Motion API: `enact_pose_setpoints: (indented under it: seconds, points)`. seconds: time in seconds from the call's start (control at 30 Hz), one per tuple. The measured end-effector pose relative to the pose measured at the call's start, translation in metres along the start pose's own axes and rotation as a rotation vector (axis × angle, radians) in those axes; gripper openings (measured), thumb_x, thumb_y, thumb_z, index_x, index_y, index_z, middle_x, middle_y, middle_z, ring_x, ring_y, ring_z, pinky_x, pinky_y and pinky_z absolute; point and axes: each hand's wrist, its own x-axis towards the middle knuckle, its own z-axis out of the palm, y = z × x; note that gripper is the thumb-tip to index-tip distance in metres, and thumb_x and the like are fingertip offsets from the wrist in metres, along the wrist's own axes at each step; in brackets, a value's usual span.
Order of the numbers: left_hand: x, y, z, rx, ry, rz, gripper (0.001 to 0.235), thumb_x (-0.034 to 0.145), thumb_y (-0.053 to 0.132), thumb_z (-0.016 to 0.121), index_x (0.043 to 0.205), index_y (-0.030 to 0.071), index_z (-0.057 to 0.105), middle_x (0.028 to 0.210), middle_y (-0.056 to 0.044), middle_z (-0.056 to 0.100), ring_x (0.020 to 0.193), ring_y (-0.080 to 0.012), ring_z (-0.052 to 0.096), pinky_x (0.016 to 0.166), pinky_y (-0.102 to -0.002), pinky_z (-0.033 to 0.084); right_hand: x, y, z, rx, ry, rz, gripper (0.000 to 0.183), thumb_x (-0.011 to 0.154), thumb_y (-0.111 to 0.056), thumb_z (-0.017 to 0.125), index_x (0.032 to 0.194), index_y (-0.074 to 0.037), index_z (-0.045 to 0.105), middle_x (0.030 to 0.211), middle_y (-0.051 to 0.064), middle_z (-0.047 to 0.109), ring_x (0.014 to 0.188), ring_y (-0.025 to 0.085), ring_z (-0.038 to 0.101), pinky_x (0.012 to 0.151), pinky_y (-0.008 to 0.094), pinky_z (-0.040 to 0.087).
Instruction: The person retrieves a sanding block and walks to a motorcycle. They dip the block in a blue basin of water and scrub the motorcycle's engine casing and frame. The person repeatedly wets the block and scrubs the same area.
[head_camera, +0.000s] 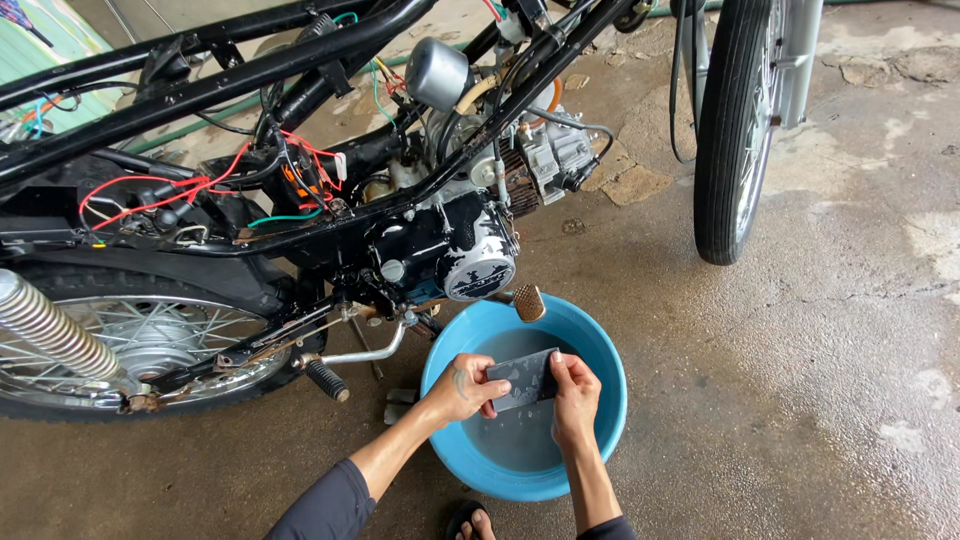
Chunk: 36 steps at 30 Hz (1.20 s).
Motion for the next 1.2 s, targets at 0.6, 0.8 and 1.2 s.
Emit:
enact_pose_setpoints:
  seconds: [0.6,0.8,1.2]
  points:
    - [-0.019,0.035,0.021,-0.356,0.135,0.019,0.041,0.075,0.015,0.088,0.107,-0.002,0.068,0.095,-0.014,0.074,0.081,-0.0278,0.073,0.061,-0.038,0.067,-0.021,0.009,0.013,0.207,0.065,-0.154,0.016,0.099,-0.017,0.071,0.088,-0.005,0.071,0.078,0.001,0.063,0.072,0.009,0.052,0.067,0.026,0.042]
    - [-0.021,0.034,0.026,-0.337,0.318,0.044,0.028,0.076,0.013,0.088,0.09,0.002,0.067,0.079,-0.014,0.073,0.064,-0.0293,0.075,0.052,-0.037,0.065,-0.039,-0.01,0.027,0.346,0.01,-0.1,0.026,0.096,-0.017,0.07,0.114,0.003,0.069,0.101,0.012,0.071,0.09,0.019,0.063,0.078,0.033,0.054]
    - [-0.03,0.071,0.056,-0.515,0.424,0.172,0.024,0.083,0.017,0.082,0.092,0.005,0.063,0.082,-0.008,0.067,0.073,-0.017,0.062,0.062,-0.032,0.056,-0.062,-0.108,0.075,0.162,-0.225,-0.375,0.051,0.104,-0.033,0.049,0.136,0.006,0.06,0.134,0.018,0.07,0.112,0.03,0.073,0.091,0.038,0.061]
